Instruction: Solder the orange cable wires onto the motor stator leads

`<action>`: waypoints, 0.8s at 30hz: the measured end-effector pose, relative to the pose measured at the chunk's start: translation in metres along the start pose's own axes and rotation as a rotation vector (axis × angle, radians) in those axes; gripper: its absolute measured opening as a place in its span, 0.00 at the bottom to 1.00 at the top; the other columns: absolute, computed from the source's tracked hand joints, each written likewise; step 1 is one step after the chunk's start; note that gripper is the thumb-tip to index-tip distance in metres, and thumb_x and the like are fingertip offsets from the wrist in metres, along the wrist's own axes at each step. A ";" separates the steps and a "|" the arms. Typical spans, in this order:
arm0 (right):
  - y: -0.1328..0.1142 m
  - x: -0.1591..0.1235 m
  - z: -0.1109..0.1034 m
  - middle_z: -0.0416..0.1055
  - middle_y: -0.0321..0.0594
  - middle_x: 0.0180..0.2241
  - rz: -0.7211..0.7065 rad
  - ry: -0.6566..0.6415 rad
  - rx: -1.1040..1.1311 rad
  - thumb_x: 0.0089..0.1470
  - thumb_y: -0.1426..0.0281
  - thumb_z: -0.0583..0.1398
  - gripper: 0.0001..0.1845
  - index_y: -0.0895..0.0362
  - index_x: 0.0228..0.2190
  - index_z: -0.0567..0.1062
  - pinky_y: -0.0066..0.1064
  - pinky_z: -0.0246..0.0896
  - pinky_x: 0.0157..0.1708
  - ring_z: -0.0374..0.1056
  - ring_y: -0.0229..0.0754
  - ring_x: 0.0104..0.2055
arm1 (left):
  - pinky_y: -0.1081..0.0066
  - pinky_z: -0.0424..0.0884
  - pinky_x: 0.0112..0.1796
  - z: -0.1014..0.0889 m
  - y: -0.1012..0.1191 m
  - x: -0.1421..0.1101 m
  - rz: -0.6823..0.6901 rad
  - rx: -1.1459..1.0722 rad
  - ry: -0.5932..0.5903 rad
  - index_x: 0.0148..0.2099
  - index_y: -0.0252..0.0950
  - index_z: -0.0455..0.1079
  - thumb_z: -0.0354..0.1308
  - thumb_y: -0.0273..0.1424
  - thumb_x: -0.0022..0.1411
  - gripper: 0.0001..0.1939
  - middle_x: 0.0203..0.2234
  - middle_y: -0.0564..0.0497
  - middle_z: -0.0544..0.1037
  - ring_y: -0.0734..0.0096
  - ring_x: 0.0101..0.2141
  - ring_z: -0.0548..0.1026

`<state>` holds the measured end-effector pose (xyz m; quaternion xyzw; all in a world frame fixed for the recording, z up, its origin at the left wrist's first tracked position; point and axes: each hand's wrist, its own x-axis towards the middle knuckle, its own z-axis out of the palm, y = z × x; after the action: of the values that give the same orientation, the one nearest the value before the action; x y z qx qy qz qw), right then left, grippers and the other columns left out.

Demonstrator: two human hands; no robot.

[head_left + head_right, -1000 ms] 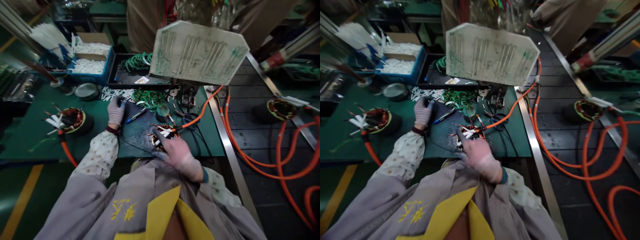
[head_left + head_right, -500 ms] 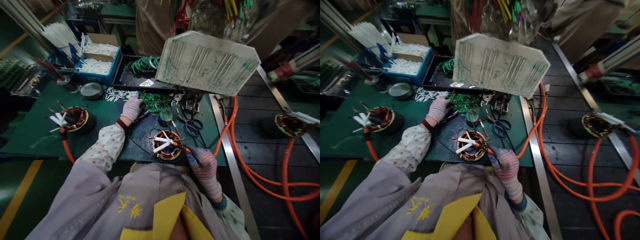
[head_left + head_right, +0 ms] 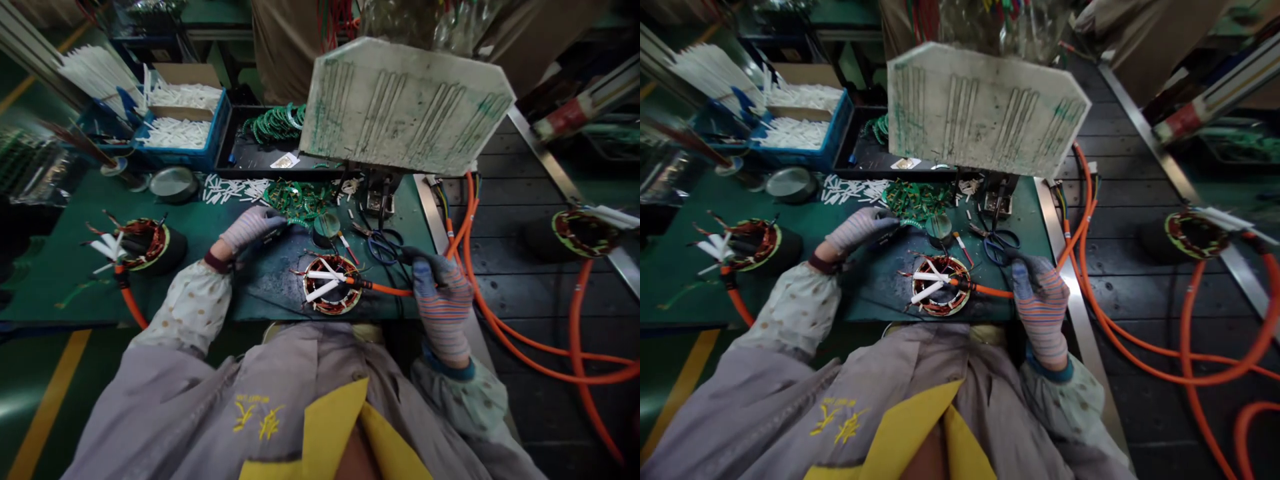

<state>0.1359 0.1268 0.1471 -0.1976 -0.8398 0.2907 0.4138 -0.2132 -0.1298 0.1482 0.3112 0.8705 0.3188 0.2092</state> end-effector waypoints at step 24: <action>-0.029 0.117 0.128 0.87 0.47 0.47 -0.002 -0.951 -0.312 0.67 0.52 0.73 0.21 0.57 0.48 0.87 0.36 0.67 0.46 0.77 0.52 0.45 | 0.54 0.82 0.63 0.056 0.033 0.048 0.505 -0.018 0.105 0.58 0.35 0.87 0.63 0.40 0.79 0.18 0.53 0.42 0.90 0.50 0.54 0.87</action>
<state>-0.0385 0.1301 0.1713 -0.1018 -0.9692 0.2190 -0.0491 -0.2030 -0.0535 0.1226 0.4997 0.7721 0.3844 0.0803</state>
